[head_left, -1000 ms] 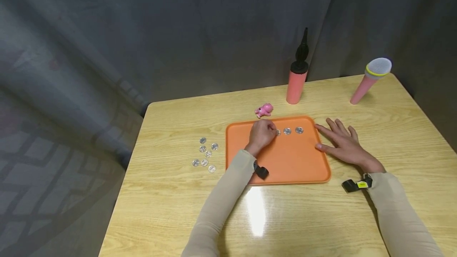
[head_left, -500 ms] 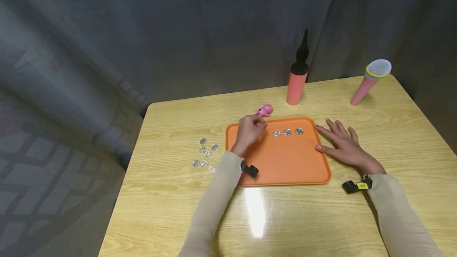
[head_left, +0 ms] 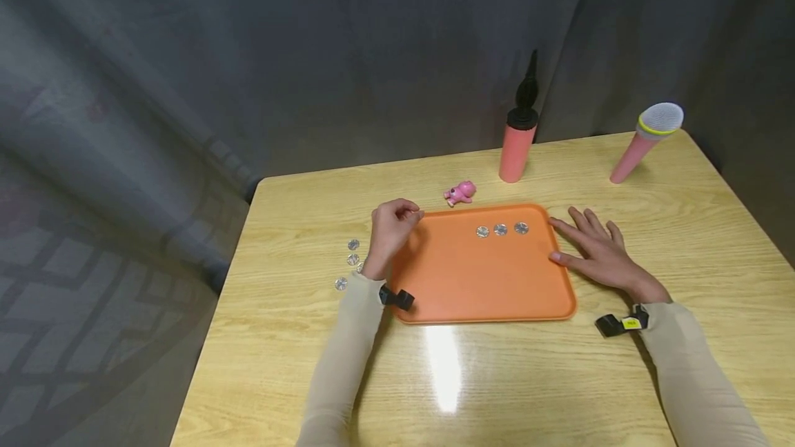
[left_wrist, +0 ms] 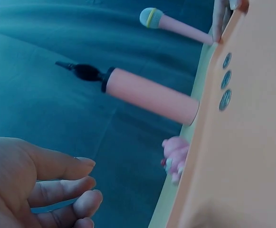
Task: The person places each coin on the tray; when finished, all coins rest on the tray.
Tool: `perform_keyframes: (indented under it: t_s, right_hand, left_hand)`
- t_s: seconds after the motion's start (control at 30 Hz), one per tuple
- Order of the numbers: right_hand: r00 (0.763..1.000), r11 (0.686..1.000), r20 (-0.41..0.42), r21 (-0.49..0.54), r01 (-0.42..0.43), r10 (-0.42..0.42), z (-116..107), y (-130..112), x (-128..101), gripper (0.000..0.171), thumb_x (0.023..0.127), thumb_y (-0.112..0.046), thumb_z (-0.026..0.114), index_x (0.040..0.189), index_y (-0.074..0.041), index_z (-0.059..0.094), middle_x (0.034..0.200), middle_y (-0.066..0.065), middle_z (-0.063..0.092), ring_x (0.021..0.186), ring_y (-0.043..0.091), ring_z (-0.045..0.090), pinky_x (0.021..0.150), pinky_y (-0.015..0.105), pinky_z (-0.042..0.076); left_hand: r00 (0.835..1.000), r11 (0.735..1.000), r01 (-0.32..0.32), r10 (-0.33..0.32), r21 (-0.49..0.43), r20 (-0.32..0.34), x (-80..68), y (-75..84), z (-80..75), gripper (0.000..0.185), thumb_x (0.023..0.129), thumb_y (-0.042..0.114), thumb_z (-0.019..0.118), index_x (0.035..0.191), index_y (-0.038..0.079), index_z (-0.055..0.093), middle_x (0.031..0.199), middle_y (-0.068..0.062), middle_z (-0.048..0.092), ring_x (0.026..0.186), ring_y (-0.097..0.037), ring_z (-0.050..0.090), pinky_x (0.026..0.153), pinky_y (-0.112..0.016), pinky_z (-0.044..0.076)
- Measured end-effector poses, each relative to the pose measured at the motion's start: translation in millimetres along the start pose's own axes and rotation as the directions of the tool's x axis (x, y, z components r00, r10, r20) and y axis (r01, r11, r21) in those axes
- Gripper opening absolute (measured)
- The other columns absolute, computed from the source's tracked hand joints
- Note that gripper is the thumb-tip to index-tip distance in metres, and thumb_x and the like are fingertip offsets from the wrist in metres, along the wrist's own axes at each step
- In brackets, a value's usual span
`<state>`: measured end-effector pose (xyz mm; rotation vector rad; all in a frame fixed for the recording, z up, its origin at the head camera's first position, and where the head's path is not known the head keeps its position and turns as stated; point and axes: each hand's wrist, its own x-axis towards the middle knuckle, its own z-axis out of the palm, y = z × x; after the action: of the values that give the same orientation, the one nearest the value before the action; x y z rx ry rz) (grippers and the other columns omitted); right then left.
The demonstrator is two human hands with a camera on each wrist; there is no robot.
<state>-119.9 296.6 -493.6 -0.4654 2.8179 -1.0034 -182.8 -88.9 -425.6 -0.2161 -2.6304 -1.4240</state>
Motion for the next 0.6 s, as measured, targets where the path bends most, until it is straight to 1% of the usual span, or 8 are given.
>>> perform_keyframes:
  t_s: [0.23,0.43,0.6]
  right_hand:
    - [1.0,1.0,-0.001,-0.001,-0.003,0.003,0,1,0,0.074,0.096,-0.036,0.063,0.159,-0.018,0.028,0.166,0.029,0.005,0.154,0.05,-0.009,0.113,0.072,-0.015]
    - [1.0,1.0,-0.001,-0.004,-0.004,0.004,-1,0,0,0.074,0.096,-0.036,0.063,0.159,-0.018,0.028,0.166,0.028,0.005,0.154,0.05,-0.009,0.113,0.072,-0.015]
    - [1.0,1.0,0.005,0.004,-0.014,0.014,-1,0,-1,0.074,0.096,-0.037,0.063,0.159,-0.019,0.028,0.167,0.027,0.005,0.154,0.049,-0.009,0.114,0.072,-0.015]
  left_hand:
    - [0.996,0.998,0.044,-0.047,-0.048,-0.076,-7.3,-14.5,-22.4,0.009,0.084,0.007,0.074,0.085,-0.001,0.076,0.076,-0.014,0.068,0.063,-0.009,0.051,0.059,-0.019,0.041]
    - [0.99,0.992,0.087,-0.096,-0.088,-0.106,-11.9,-29.7,-42.9,0.009,0.085,0.005,0.073,0.087,-0.004,0.076,0.078,-0.016,0.069,0.065,-0.009,0.053,0.061,-0.019,0.043]
    - [0.98,0.986,0.136,-0.149,-0.098,-0.131,-15.3,-44.7,-59.9,0.009,0.086,0.004,0.072,0.088,-0.004,0.076,0.079,-0.015,0.07,0.065,-0.006,0.053,0.061,-0.017,0.043]
